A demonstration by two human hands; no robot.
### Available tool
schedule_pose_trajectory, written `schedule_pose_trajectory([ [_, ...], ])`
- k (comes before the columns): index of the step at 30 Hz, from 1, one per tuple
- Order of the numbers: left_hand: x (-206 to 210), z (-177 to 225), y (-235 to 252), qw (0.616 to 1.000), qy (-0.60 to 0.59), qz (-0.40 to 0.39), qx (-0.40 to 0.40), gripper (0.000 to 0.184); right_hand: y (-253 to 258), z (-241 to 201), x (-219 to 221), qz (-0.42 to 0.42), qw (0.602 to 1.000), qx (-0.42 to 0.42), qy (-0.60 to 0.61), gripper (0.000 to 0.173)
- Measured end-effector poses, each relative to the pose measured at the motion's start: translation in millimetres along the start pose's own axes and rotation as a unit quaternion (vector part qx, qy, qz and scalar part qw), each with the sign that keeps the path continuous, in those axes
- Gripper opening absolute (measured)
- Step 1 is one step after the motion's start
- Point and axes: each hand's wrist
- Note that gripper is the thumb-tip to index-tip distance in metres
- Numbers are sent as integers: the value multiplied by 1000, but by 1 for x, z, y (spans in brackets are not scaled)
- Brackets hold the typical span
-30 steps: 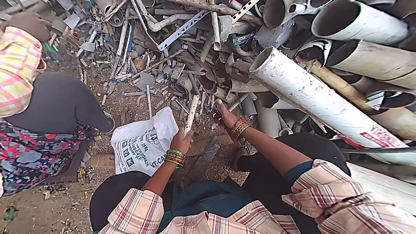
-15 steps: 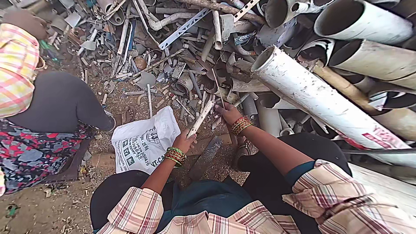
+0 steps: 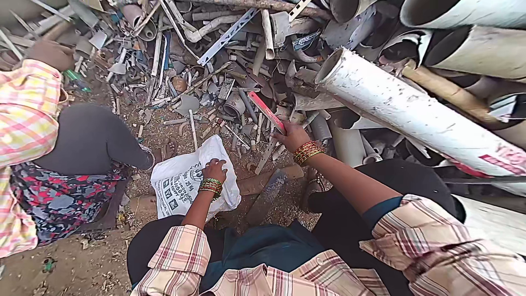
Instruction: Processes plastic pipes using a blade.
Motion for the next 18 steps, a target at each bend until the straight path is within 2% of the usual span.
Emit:
schedule_pose_trajectory([
  [2, 14, 4, 3, 999, 42, -5, 18, 43, -2, -3, 0, -34, 996, 14, -86, 44],
  [5, 39, 12, 5, 988, 134, -45, 58, 44, 0, -3, 5, -63, 991, 32, -113, 45],
  [8, 46, 10, 8, 981, 190, -51, -4, 48, 1, -4, 2, -73, 990, 44, -114, 44],
  [12, 31, 6, 5, 979, 154, 26, -131, 60, 2, -4, -7, -53, 983, 89, -151, 40],
  [16, 20, 10, -1, 984, 77, -5, -162, 63, -1, -4, -10, -25, 971, 127, -202, 38],
  [18, 16, 8, -4, 985, 45, -24, -163, 61, -1, -8, -7, -41, 973, 108, -198, 38],
])
Point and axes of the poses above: each hand's wrist, its own y-axis towards the middle knuckle, its own x-axis out of the palm, z = x × y, and after that the axes turned 8 degrees about y, right-handed
